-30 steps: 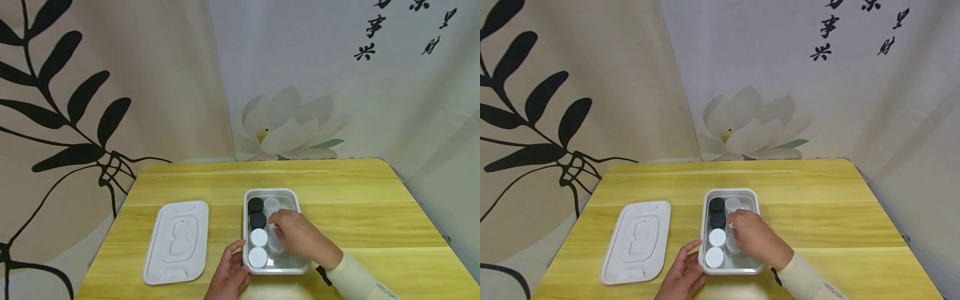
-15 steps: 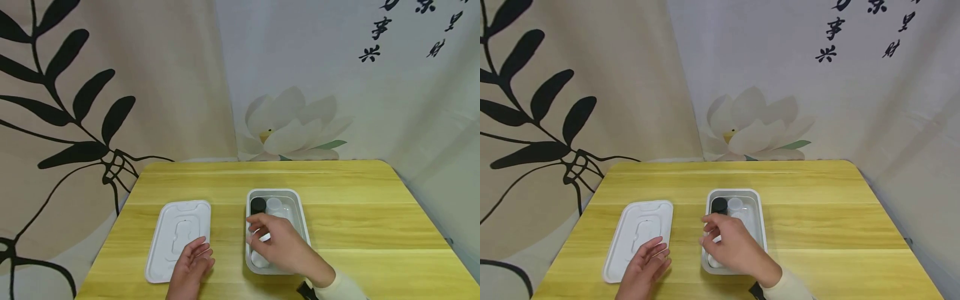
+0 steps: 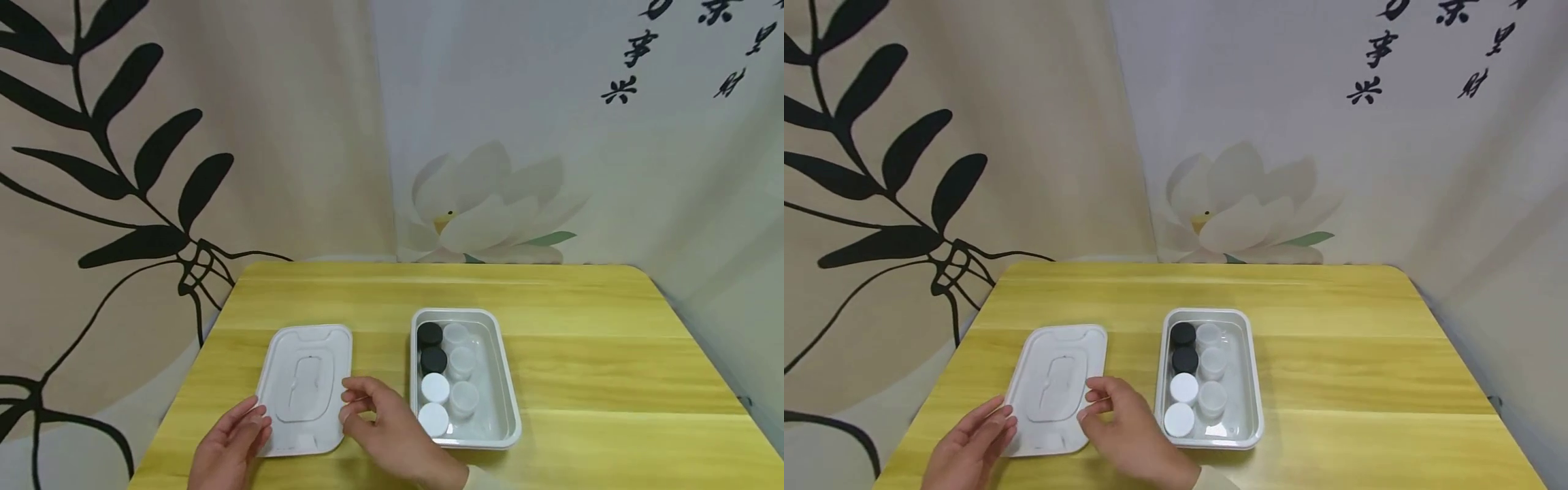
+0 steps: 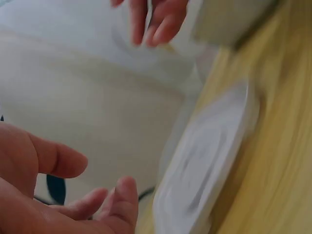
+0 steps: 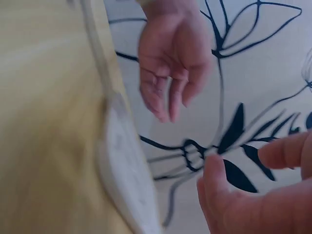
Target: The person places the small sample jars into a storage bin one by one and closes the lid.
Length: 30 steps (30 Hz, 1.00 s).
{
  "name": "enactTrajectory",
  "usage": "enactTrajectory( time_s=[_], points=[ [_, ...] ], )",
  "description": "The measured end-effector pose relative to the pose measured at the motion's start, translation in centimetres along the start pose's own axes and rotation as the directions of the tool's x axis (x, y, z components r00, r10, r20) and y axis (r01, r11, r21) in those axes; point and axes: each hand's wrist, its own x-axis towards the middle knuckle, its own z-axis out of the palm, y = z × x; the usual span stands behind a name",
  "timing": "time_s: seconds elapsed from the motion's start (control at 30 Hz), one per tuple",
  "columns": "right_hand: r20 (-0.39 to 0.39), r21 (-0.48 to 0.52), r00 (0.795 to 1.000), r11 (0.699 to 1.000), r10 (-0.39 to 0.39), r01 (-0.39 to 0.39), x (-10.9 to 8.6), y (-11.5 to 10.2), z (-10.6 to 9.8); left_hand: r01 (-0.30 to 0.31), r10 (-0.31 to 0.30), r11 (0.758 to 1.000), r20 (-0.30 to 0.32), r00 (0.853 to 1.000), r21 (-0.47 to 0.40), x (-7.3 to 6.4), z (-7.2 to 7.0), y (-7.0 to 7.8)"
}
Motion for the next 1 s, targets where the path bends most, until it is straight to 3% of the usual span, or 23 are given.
enactTrajectory(
  time_s=[0.17, 0.3, 0.37, 0.43, 0.57, 0.67, 0.8, 1.0],
  points=[
    [-0.059, 0.005, 0.998, 1.0, 0.017, -0.016, 0.0, 2.3, 2.0, 0.038, -0.001, 0.979, -0.182, 0.983, 0.199, 1.9, -2.5, -0.4],
    [-0.122, -0.087, 0.993, 0.996, 0.008, -0.018, 0.4, 3.8, 2.7, 0.091, 0.006, 0.93, -0.26, 0.966, 0.357, 3.2, -3.5, -0.9],
    [-0.143, -0.125, 0.99, 0.991, 0.023, -0.041, 0.5, 4.4, 2.7, 0.116, -0.011, 0.907, -0.253, 0.968, 0.405, 3.8, -3.7, -1.3],
    [-0.143, -0.118, 0.988, 0.99, 0.059, -0.077, 0.6, 4.8, 2.7, 0.143, -0.049, 0.906, -0.237, 0.97, 0.399, 4.1, -3.9, -1.7],
    [-0.121, -0.011, 0.983, 0.99, 0.14, -0.142, 1.0, 5.3, 2.7, 0.139, -0.101, 0.956, -0.154, 0.983, 0.26, 4.7, -4.3, -2.4],
    [-0.115, 0.067, 0.976, 0.982, 0.185, -0.178, 1.4, 5.5, 2.9, 0.133, -0.113, 0.971, -0.111, 0.987, 0.197, 5.0, -4.5, -2.8],
    [-0.102, 0.205, 0.966, 0.955, 0.238, -0.214, 1.6, 5.7, 3.0, 0.149, -0.13, 0.961, -0.097, 0.987, 0.232, 5.5, -4.7, -3.1],
    [-0.084, 0.357, 0.96, 0.908, 0.266, -0.22, 1.9, 5.8, 3.1, 0.191, -0.203, 0.943, 0.018, 0.979, 0.273, 6.2, -6.1, -3.3]
  ],
)
